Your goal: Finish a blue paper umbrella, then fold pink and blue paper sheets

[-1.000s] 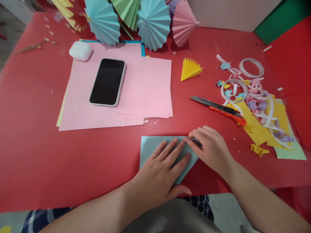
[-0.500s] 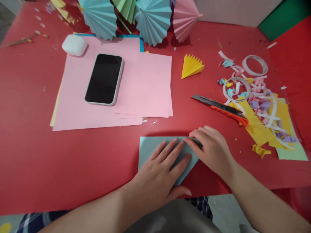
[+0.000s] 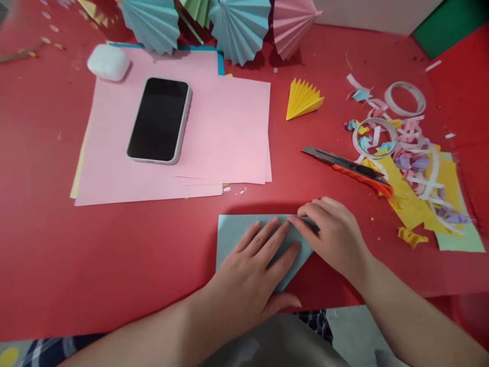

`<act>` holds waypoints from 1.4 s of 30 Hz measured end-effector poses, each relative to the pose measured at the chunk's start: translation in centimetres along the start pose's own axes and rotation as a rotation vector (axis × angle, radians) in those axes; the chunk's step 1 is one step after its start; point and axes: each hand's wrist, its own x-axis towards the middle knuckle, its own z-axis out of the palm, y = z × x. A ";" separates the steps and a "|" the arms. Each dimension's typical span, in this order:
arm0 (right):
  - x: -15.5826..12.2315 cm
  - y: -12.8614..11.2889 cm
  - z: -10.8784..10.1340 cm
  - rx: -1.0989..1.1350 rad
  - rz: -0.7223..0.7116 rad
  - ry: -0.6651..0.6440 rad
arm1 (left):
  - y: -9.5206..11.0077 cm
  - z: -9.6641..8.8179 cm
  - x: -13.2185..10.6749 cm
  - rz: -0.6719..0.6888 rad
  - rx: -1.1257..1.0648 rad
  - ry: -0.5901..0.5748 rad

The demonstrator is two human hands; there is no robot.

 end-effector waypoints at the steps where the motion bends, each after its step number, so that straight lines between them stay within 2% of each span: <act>1: 0.0 0.0 0.0 -0.001 -0.001 0.000 | 0.0 0.0 0.0 -0.001 -0.001 -0.004; 27: 0.0 0.1 -0.3 0.037 -0.017 -0.035 | 0.0 -0.4 0.1 -0.005 0.000 -0.047; 42: -0.1 0.0 -0.2 0.015 -0.016 -0.032 | 0.0 -0.1 0.2 -0.005 0.027 -0.014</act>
